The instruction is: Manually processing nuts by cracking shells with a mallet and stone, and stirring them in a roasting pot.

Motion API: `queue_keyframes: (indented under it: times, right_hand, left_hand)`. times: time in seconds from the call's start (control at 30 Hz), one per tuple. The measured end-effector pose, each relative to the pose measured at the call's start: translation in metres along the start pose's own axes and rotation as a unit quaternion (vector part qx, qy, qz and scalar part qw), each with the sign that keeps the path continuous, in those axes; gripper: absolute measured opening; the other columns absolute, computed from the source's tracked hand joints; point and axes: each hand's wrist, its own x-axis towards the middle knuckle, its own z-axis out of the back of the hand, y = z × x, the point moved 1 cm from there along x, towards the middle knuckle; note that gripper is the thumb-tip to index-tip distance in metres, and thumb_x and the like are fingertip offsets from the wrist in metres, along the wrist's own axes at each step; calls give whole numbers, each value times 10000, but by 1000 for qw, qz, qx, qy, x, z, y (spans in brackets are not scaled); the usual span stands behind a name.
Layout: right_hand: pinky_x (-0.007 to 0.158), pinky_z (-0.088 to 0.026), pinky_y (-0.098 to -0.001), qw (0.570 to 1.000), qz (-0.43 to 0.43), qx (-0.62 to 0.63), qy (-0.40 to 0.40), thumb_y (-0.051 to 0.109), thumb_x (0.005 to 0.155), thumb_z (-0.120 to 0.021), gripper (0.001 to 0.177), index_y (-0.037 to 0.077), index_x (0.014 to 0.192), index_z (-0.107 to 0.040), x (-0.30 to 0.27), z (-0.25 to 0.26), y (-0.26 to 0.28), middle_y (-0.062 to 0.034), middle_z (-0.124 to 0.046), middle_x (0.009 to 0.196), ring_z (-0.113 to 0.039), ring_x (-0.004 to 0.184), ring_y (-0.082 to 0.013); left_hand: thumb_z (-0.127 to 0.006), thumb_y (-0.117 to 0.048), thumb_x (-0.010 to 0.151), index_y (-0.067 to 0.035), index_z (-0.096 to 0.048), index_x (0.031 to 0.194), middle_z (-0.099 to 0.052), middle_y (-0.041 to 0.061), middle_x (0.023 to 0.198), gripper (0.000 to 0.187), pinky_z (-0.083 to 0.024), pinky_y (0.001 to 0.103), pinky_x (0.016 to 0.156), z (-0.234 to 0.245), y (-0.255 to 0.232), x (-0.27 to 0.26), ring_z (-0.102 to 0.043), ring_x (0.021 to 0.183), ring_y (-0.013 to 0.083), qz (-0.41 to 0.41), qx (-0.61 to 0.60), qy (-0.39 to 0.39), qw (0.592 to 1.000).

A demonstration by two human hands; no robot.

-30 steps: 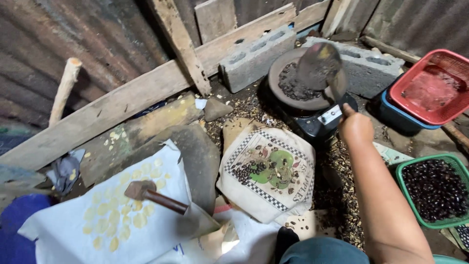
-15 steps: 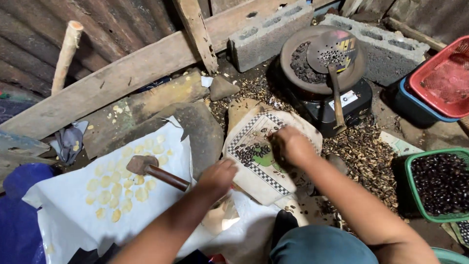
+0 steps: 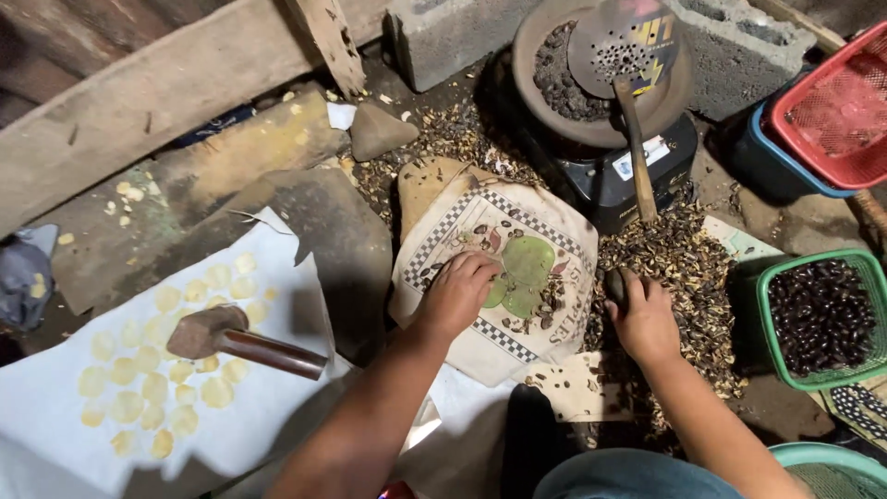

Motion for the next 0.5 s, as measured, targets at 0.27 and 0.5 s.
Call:
queue_keyframes:
  times: [0.27, 0.5]
  right_hand:
    - [968, -510, -631, 980, -102, 155, 68, 422, 971, -658, 539, 181, 1420, -483, 29, 44, 12, -311, -630, 1242, -619, 1159, -545]
    - [927, -550, -624, 985, 16, 130, 108, 395, 982, -593, 535, 185, 1446, -429, 25, 37, 80, -300, -604, 1254, -661, 1074, -552]
  left_hand:
    - [-682, -265, 882, -229, -644, 1167, -612, 12, 1074, 290, -432, 437, 1079, -13, 3, 6, -593, 1146, 236, 19, 37, -32, 999]
    - [-733, -300, 869, -165, -629, 1013, -610, 60, 989, 223, -489, 432, 966, 3, -4, 8, -615, 1047, 272, 7, 46, -11, 999]
